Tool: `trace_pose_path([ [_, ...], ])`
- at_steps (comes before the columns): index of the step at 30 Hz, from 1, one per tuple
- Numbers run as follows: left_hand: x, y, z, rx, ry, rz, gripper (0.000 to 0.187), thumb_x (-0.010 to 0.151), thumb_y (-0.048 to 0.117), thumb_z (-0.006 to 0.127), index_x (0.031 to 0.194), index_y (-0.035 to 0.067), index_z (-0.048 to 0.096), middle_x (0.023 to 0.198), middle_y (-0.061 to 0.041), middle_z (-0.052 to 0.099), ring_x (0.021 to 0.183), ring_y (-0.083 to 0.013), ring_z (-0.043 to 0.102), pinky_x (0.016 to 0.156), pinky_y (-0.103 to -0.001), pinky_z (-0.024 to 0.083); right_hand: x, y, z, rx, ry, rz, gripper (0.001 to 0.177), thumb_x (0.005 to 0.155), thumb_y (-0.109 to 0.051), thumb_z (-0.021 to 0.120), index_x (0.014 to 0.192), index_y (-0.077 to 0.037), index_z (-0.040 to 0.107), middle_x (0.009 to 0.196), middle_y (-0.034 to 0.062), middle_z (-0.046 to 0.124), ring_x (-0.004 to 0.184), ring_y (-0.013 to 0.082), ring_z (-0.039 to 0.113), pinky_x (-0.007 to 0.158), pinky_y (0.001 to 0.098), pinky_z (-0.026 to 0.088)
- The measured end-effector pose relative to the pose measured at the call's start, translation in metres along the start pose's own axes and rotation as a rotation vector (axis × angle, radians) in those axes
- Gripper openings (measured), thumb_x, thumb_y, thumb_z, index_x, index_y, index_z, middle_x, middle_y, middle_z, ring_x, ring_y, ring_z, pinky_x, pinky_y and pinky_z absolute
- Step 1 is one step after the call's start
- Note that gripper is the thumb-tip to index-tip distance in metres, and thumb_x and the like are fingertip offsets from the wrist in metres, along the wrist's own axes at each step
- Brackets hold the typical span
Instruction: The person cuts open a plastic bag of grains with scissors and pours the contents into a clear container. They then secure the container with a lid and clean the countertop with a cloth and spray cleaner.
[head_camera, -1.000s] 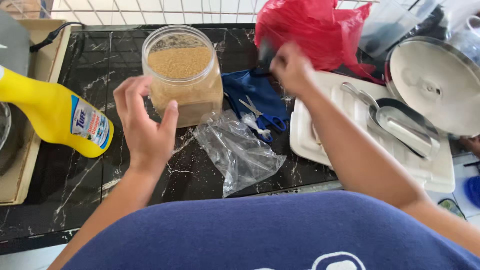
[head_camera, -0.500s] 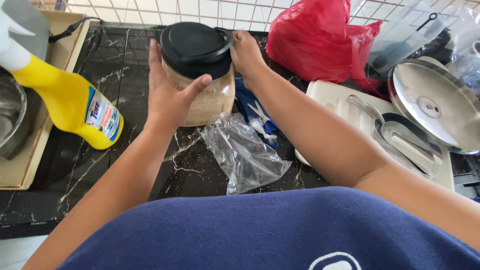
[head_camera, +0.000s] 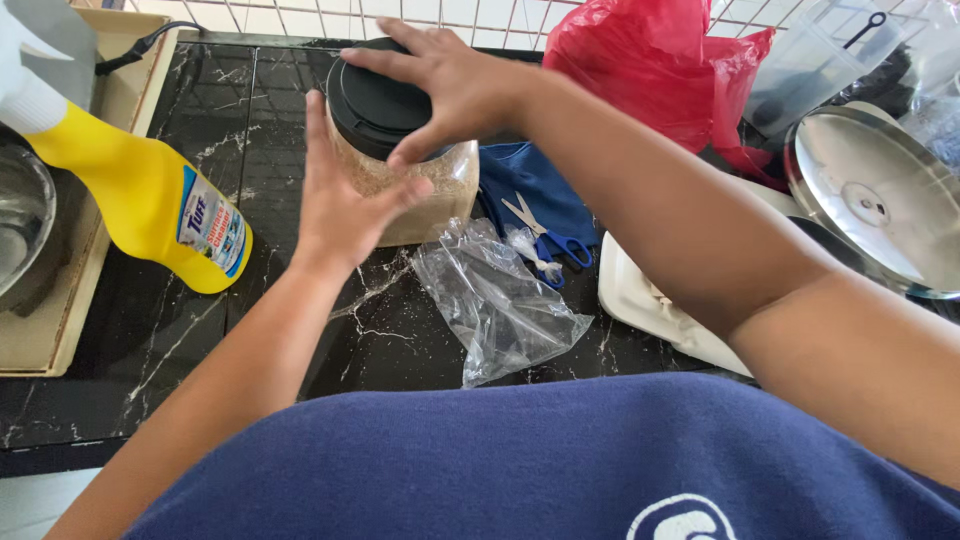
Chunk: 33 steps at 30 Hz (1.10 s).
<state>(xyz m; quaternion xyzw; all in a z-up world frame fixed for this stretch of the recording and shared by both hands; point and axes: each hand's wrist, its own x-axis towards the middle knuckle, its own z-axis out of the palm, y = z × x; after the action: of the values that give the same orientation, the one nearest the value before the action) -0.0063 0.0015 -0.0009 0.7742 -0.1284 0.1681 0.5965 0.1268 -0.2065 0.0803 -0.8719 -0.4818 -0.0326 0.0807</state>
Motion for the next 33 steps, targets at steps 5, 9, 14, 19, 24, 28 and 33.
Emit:
trace_pose_path([
  [5, 0.001, 0.0, 0.011, 0.289, 0.096, -0.011, 0.15, 0.062, 0.056, 0.098, 0.159, -0.006, 0.002, 0.167, -0.032, 0.013, 0.156, -0.0394, 0.023, 0.128, -0.044, 0.026, 0.003, -0.077, -0.008, -0.159, 0.073, 0.365, 0.107, 0.075, -0.083, 0.078, 0.158, -0.035, 0.033, 0.156, 0.0297, 0.032, 0.131, 0.0546, 0.043, 0.1, 0.0609, 0.045],
  [9, -0.004, -0.005, 0.016, 0.223, 0.118, -0.045, 0.15, 0.06, 0.054, 0.1, 0.161, -0.007, 0.008, 0.166, -0.028, 0.023, 0.157, -0.0388, 0.028, 0.129, -0.045, 0.026, 0.012, -0.099, -0.043, 0.023, -0.172, 0.763, 0.09, 0.088, -0.08, 0.053, 0.16, -0.03, 0.036, 0.143, 0.0324, 0.049, 0.115, 0.0485, 0.064, 0.093, 0.0549, 0.055],
  [14, -0.005, -0.011, 0.015, 0.218, 0.131, 0.003, 0.148, 0.059, 0.063, 0.096, 0.16, -0.006, 0.013, 0.165, -0.026, 0.029, 0.157, -0.0378, 0.032, 0.13, -0.044, 0.026, 0.003, -0.059, -0.076, 0.025, 0.147, 0.351, 0.072, 0.089, -0.074, 0.067, 0.13, -0.015, 0.067, 0.117, 0.017, 0.076, 0.107, 0.0283, 0.075, 0.096, 0.044, 0.058],
  [19, -0.002, -0.012, 0.014, 0.28, 0.131, 0.002, 0.15, 0.059, 0.066, 0.093, 0.161, -0.007, 0.01, 0.166, -0.03, 0.023, 0.156, -0.0408, 0.027, 0.127, -0.044, 0.027, 0.015, -0.065, -0.034, -0.002, 0.072, 0.013, 0.087, 0.082, -0.066, 0.078, 0.139, -0.004, 0.058, 0.121, 0.0296, 0.064, 0.107, 0.0454, 0.065, 0.092, 0.054, 0.051],
  [24, -0.004, -0.014, 0.014, 0.206, 0.128, 0.004, 0.151, 0.058, 0.068, 0.091, 0.161, -0.006, 0.01, 0.165, -0.027, 0.027, 0.157, -0.0378, 0.03, 0.13, -0.045, 0.027, 0.024, -0.042, -0.052, -0.21, -0.004, -0.01, 0.097, 0.07, -0.078, 0.079, 0.142, -0.015, 0.062, 0.126, 0.0265, 0.064, 0.11, 0.044, 0.064, 0.089, 0.0524, 0.051],
  [28, -0.003, -0.016, 0.015, 0.263, 0.124, 0.008, 0.151, 0.062, 0.071, 0.09, 0.162, -0.006, 0.009, 0.168, -0.029, 0.021, 0.158, -0.0405, 0.025, 0.129, -0.047, 0.025, 0.027, -0.034, -0.046, -0.4, 0.211, -0.431, 0.106, 0.064, -0.089, 0.067, 0.143, -0.018, 0.067, 0.121, 0.0261, 0.071, 0.098, 0.0393, 0.07, 0.081, 0.042, 0.057],
  [33, -0.005, -0.015, 0.016, 0.229, 0.112, -0.007, 0.152, 0.059, 0.071, 0.089, 0.162, -0.006, 0.008, 0.167, -0.027, 0.022, 0.158, -0.0389, 0.025, 0.13, -0.046, 0.024, 0.035, -0.054, -0.038, -0.294, -0.116, 0.469, 0.096, 0.079, -0.079, 0.072, 0.132, 0.0, 0.061, 0.099, 0.021, 0.073, 0.09, 0.0365, 0.073, 0.078, 0.049, 0.06],
])
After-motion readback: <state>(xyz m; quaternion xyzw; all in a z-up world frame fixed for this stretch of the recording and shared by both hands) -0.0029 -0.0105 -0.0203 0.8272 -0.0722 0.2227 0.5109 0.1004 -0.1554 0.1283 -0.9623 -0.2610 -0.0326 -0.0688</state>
